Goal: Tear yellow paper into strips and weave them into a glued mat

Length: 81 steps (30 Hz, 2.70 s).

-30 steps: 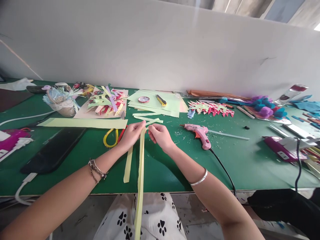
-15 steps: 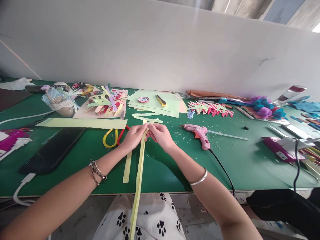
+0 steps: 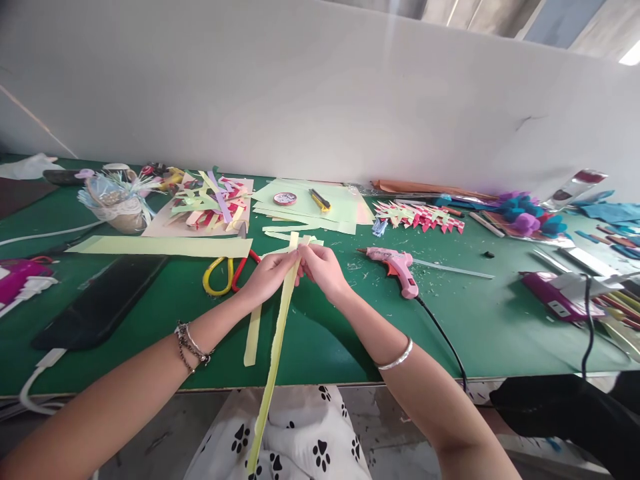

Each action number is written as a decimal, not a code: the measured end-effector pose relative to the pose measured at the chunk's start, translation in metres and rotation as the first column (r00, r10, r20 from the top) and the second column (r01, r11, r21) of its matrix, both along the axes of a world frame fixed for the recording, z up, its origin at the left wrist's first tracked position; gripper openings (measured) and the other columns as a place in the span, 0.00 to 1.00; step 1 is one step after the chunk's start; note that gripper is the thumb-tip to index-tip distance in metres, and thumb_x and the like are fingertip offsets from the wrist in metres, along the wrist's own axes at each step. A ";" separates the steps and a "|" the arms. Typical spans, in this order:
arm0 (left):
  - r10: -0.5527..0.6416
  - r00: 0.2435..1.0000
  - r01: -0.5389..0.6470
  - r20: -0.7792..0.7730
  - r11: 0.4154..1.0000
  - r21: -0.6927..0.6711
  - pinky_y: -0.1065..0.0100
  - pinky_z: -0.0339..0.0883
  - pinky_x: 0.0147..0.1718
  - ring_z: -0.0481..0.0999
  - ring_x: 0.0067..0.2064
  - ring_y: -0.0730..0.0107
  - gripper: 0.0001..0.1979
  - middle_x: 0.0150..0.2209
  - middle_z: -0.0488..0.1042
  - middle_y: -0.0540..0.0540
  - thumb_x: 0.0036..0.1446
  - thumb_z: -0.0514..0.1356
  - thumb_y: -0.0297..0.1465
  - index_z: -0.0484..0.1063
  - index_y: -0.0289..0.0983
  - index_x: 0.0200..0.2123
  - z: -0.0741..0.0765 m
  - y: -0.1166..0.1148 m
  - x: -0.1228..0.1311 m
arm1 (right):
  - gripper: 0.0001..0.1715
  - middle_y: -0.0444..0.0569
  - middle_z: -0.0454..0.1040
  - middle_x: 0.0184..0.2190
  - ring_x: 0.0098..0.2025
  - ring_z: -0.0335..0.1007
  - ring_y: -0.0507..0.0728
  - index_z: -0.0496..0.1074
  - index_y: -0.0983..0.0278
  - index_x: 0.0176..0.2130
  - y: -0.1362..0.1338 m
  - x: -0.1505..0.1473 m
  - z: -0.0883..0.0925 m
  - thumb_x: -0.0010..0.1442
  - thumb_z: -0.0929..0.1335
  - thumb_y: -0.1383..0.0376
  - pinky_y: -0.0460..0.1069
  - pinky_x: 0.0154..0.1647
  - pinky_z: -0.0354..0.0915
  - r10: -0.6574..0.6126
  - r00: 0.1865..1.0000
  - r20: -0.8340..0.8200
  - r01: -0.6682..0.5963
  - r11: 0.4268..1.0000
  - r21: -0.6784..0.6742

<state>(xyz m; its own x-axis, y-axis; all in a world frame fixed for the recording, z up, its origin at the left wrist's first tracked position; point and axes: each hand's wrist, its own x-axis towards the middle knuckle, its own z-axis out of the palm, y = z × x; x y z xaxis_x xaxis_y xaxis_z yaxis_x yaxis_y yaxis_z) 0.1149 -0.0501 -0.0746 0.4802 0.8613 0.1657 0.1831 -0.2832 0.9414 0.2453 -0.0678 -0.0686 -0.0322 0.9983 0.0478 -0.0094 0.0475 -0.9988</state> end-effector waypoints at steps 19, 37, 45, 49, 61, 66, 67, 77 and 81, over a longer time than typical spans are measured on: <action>0.059 0.998 -0.058 -0.023 0.997 0.055 0.70 0.59 0.27 0.66 0.24 0.70 0.23 0.19 0.66 0.50 0.60 0.45 0.44 0.64 0.36 0.20 0.001 0.001 0.000 | 0.22 0.38 0.57 0.12 0.14 0.50 0.45 0.57 0.63 0.18 -0.002 -0.001 0.004 0.58 0.61 0.56 0.43 0.16 0.50 -0.009 0.995 0.101 0.003 0.998 0.062; 0.015 0.999 -0.016 0.029 1.000 0.009 0.70 0.62 0.29 0.69 0.24 0.70 0.24 0.19 0.68 0.50 0.60 0.45 0.45 0.66 0.37 0.20 0.002 -0.004 0.002 | 0.24 0.38 0.59 0.12 0.15 0.57 0.47 0.56 0.62 0.19 -0.002 -0.001 0.000 0.58 0.61 0.51 0.44 0.19 0.53 -0.046 0.988 0.148 0.025 0.990 0.141; 0.179 0.984 -0.179 0.007 0.984 -0.007 0.70 0.59 0.25 0.65 0.21 0.72 0.23 0.16 0.65 0.51 0.60 0.45 0.44 0.63 0.37 0.19 -0.001 -0.001 0.003 | 0.22 0.37 0.58 0.12 0.14 0.52 0.46 0.57 0.62 0.18 -0.003 -0.003 0.003 0.57 0.62 0.55 0.44 0.18 0.51 -0.023 0.980 0.199 -0.010 0.986 0.165; 0.213 0.976 -0.210 0.050 0.976 -0.064 0.70 0.59 0.23 0.65 0.20 0.71 0.23 0.16 0.64 0.51 0.59 0.46 0.46 0.64 0.37 0.20 -0.001 0.001 0.003 | 0.21 0.37 0.56 0.12 0.14 0.51 0.46 0.58 0.63 0.19 -0.003 -0.002 0.002 0.58 0.61 0.55 0.44 0.18 0.51 -0.054 0.986 0.158 0.029 0.988 0.155; 0.099 0.995 -0.098 -0.018 0.993 0.064 0.71 0.56 0.23 0.63 0.21 0.73 0.19 0.16 0.61 0.52 0.59 0.47 0.40 0.61 0.37 0.20 0.002 -0.002 0.001 | 0.22 0.37 0.56 0.12 0.14 0.51 0.46 0.55 0.63 0.17 -0.001 0.000 0.003 0.58 0.62 0.56 0.44 0.18 0.51 -0.045 0.985 0.164 0.021 0.989 0.145; 0.227 0.974 -0.228 0.024 0.970 0.082 0.71 0.54 0.22 0.60 0.19 0.73 0.19 0.15 0.60 0.53 0.59 0.47 0.39 0.61 0.37 0.19 0.003 -0.002 0.001 | 0.21 0.37 0.55 0.10 0.13 0.49 0.45 0.57 0.63 0.18 -0.002 -0.001 0.003 0.58 0.61 0.59 0.45 0.17 0.49 -0.055 0.987 0.151 0.033 0.989 0.145; 0.249 0.968 -0.251 0.036 0.966 0.066 0.71 0.54 0.22 0.60 0.19 0.74 0.20 0.15 0.59 0.53 0.59 0.47 0.40 0.61 0.37 0.19 0.004 -0.002 0.000 | 0.20 0.37 0.55 0.11 0.13 0.49 0.46 0.57 0.63 0.18 -0.002 -0.001 0.002 0.58 0.61 0.59 0.45 0.17 0.49 -0.061 0.988 0.141 0.041 0.989 0.139; 0.047 0.998 -0.043 -0.039 0.995 0.088 0.70 0.57 0.27 0.65 0.25 0.70 0.22 0.19 0.65 0.51 0.61 0.45 0.42 0.64 0.36 0.21 0.004 -0.002 0.000 | 0.21 0.38 0.58 0.13 0.16 0.55 0.47 0.57 0.63 0.20 -0.002 0.001 0.002 0.59 0.60 0.54 0.44 0.19 0.54 -0.050 0.994 0.097 0.033 0.986 0.163; 0.137 0.990 -0.131 -0.025 0.980 0.149 0.71 0.51 0.22 0.58 0.21 0.74 0.21 0.16 0.54 0.54 0.60 0.46 0.41 0.56 0.37 0.18 0.001 -0.002 0.001 | 0.20 0.36 0.56 0.12 0.14 0.51 0.46 0.55 0.62 0.20 -0.003 -0.001 0.003 0.57 0.62 0.56 0.44 0.17 0.51 -0.024 0.987 0.159 -0.003 0.986 0.166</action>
<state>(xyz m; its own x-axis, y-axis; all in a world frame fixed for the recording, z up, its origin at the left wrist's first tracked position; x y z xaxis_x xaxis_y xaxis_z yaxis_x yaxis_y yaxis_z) 0.1161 -0.0520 -0.0733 0.3697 0.8858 0.2803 0.2606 -0.3885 0.8838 0.2438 -0.0705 -0.0660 -0.0422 0.9774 0.2070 0.1514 0.2111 -0.9657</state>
